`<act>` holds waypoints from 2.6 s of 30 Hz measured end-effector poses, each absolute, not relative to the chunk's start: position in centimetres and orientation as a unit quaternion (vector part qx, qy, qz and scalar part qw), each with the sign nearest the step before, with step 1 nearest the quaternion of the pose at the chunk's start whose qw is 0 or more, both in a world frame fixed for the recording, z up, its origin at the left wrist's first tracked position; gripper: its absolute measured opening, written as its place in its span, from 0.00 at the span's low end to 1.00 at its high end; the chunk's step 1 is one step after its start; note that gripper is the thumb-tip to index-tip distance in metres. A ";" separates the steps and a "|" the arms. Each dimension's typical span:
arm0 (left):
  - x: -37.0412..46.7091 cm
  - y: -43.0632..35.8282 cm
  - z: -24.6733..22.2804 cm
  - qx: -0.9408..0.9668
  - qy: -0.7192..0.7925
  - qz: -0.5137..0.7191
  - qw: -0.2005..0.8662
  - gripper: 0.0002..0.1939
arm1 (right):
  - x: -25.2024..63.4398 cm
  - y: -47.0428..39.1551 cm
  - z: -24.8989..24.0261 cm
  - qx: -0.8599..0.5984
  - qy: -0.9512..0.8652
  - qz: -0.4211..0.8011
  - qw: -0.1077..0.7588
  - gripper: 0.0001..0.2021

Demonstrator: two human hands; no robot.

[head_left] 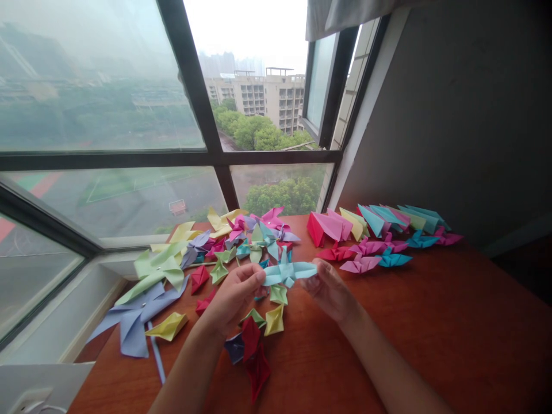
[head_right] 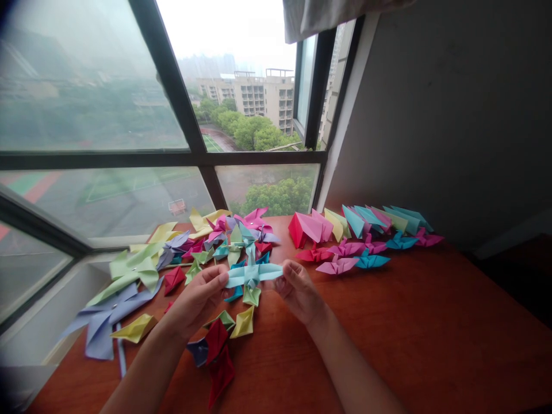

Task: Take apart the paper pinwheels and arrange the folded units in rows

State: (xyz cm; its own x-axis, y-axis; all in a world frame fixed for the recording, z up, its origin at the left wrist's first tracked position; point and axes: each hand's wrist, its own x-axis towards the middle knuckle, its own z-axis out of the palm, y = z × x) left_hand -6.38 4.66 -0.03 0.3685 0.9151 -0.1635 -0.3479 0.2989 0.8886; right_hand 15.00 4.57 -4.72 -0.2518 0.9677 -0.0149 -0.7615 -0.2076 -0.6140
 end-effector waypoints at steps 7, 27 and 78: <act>-6.4 4.8 -0.2 0.417 0.413 0.461 0.666 0.22 | 15.2 5.3 -5.2 -0.276 -0.221 0.728 0.588 0.18; -4.5 3.4 0.8 0.772 0.463 0.362 0.242 0.17 | 15.2 4.4 -4.3 -0.470 -0.601 0.365 0.533 0.10; -4.4 3.8 0.0 0.739 0.516 0.329 0.282 0.13 | 13.9 3.3 -3.7 -0.424 -0.706 0.187 0.535 0.05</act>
State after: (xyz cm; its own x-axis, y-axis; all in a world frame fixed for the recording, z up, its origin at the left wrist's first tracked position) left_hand -4.42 3.75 0.04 0.2511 0.9482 0.1945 0.5769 -0.3079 0.7565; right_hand 13.88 3.25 -3.74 -0.0673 0.7992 0.5973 0.3979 0.5705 -0.7185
